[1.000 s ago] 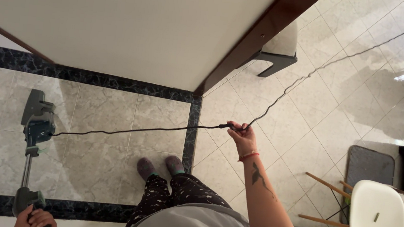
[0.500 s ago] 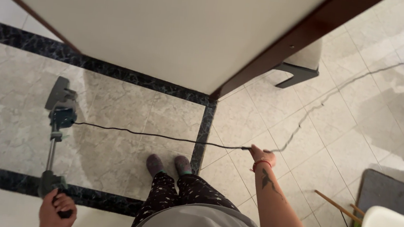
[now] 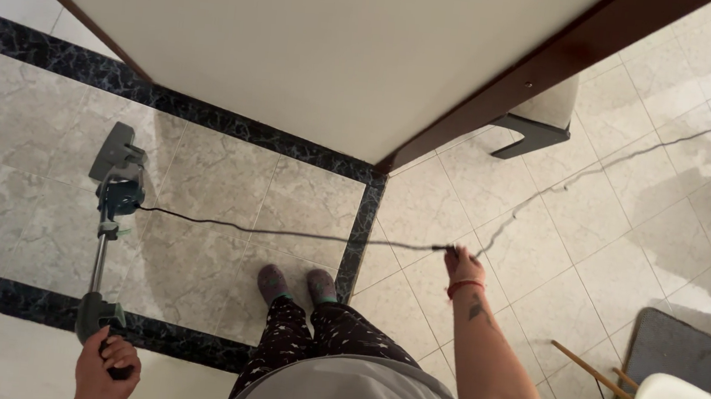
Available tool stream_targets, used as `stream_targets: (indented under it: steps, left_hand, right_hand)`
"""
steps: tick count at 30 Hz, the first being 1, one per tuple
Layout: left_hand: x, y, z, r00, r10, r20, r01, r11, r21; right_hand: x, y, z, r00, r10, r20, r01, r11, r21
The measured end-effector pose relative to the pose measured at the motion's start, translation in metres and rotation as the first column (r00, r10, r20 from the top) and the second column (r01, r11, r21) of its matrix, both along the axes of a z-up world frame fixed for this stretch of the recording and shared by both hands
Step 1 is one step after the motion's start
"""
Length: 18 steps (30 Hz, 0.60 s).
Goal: Vacuuming the tiled floor of a house using a stick vacuum.
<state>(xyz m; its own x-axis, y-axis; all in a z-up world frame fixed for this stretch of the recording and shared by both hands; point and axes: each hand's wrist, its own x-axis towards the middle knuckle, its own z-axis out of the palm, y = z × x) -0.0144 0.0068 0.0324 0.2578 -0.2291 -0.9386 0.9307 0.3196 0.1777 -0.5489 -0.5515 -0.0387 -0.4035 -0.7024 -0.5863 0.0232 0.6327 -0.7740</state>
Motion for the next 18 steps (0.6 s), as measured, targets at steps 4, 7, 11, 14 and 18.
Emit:
stream_targets:
  steps: [4, 7, 11, 14, 18]
  left_hand:
    - [0.007, 0.004, -0.011, 1.000, -0.011, -0.015, 0.010, 0.994, -0.112]
    - [0.009, 0.002, -0.014, 0.999, -0.017, -0.051, 0.014, 0.999, -0.047]
    - [0.009, 0.003, -0.022, 0.999, -0.044, -0.018, 0.043, 0.995, -0.087]
    - [0.012, 0.001, -0.022, 0.999, -0.017, -0.039, 0.015, 0.999, -0.038]
    - [0.016, 0.000, -0.019, 0.998, -0.053, -0.036, 0.051, 0.996, -0.067]
  right_hand:
    - [0.017, -0.006, 0.066, 0.633, 0.272, 0.725, -0.120, 0.959, -0.256]
    - [0.031, -0.013, 0.087, 0.485, 0.471, 0.737, -0.150, 0.875, -0.460]
    - [0.066, -0.020, 0.109, 0.545, 0.381, 0.747, -0.050, 0.904, -0.424]
    - [0.073, -0.036, 0.081, 0.475, 0.412, 0.778, 0.061, 0.866, -0.496]
    - [0.096, -0.045, 0.099, 0.622, 0.248, 0.742, 0.121, 0.906, -0.405]
